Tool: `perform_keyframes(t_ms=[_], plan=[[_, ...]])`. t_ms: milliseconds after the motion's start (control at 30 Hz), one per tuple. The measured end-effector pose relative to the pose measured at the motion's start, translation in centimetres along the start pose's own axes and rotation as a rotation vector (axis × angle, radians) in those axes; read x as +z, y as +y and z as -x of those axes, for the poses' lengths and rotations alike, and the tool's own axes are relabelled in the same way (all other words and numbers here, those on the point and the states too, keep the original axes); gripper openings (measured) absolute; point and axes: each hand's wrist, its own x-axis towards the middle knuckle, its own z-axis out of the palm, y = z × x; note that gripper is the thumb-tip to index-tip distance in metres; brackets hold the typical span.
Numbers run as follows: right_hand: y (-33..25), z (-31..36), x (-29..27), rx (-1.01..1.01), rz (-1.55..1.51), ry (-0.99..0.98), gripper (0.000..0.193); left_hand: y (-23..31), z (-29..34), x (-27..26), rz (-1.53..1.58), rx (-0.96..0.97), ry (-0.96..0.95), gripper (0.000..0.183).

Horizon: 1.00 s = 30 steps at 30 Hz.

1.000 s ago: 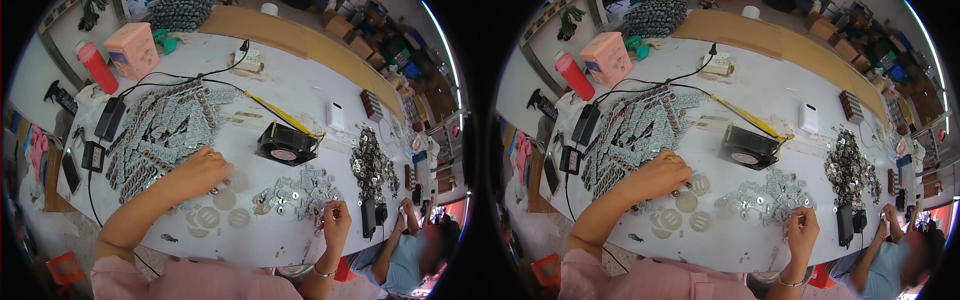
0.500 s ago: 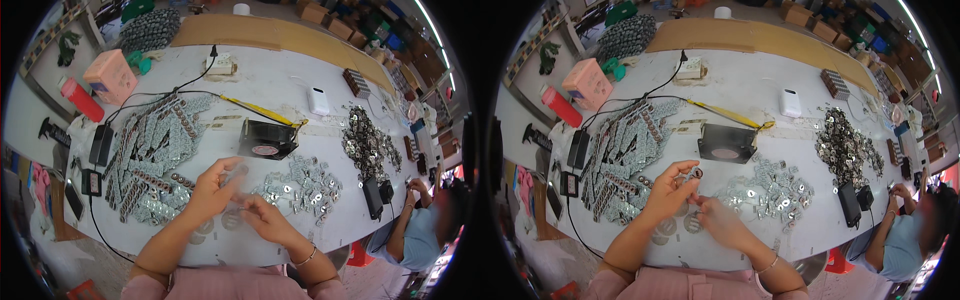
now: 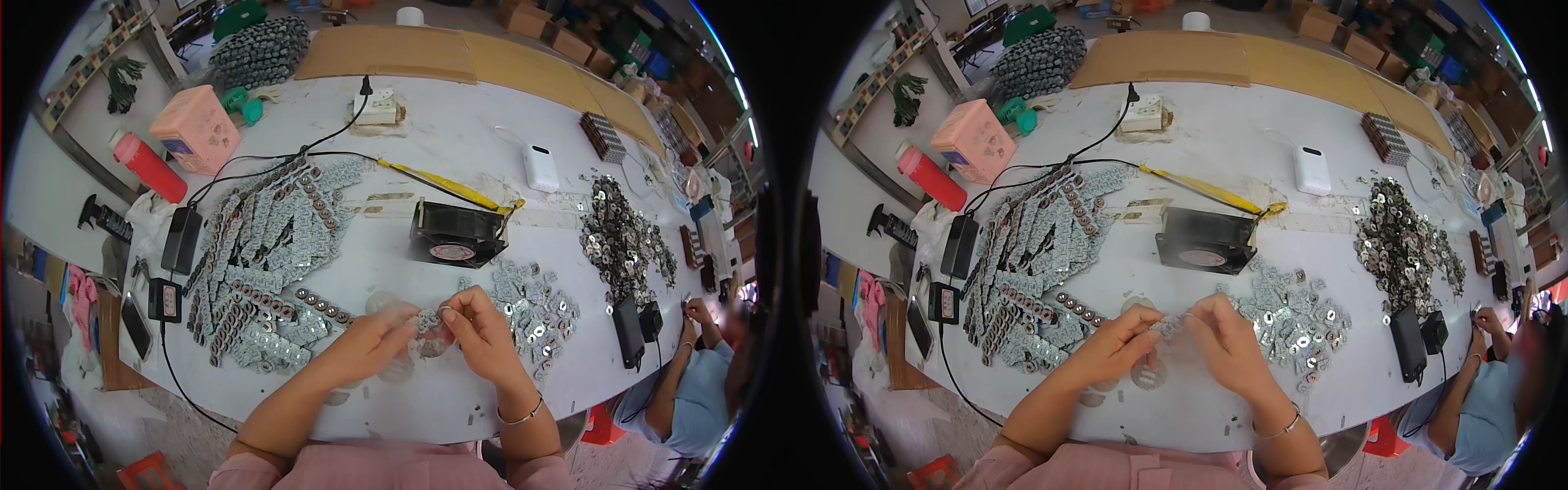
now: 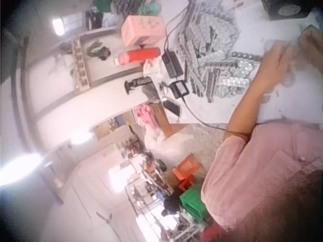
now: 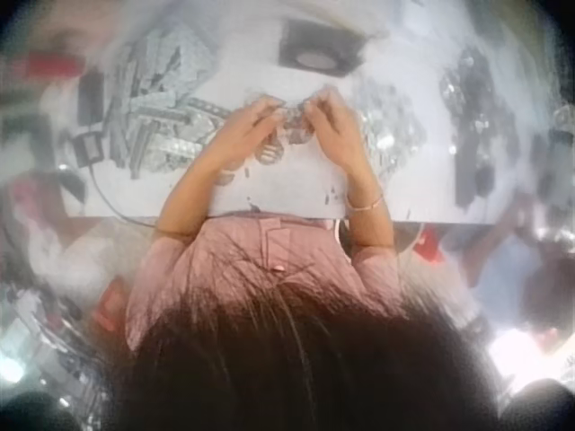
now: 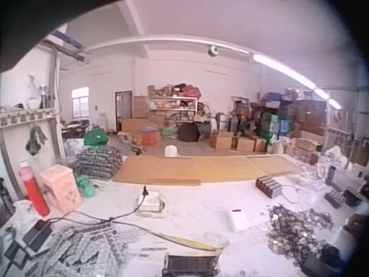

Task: The person assembles LED strips by attaching electronic components to them and organizing the completed strips on a workspace by hand.

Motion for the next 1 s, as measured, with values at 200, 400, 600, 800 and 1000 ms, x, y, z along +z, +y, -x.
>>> perform_keyframes(t_ms=[200, 400, 600, 800, 1000], plan=[[0.3, 0.7, -0.1, 0.144, -0.133, -0.06, 0.007, -0.7, 0.2, -1.0, 0.191, -0.002, 0.023, 0.02], [0.3, 0.9, 0.0, 0.143, -0.178, -0.059, 0.01, -1.3, 0.0, -1.8, 0.184, 0.031, 0.005, 0.018], [0.0, 1.3, 0.1, 0.197, -0.165, -0.114, 0.011, -2.0, -0.1, -2.3, 0.075, 0.077, 0.004, 0.02], [-0.7, 1.0, 0.2, 0.207, 0.017, -0.229, 0.019, -2.0, 0.0, -2.5, 0.032, 0.043, -0.02, 0.023], [-0.7, 1.0, 0.3, 0.205, 0.098, -0.236, 0.027, -2.3, -0.1, -1.7, 0.202, -0.038, -0.01, 0.018]])
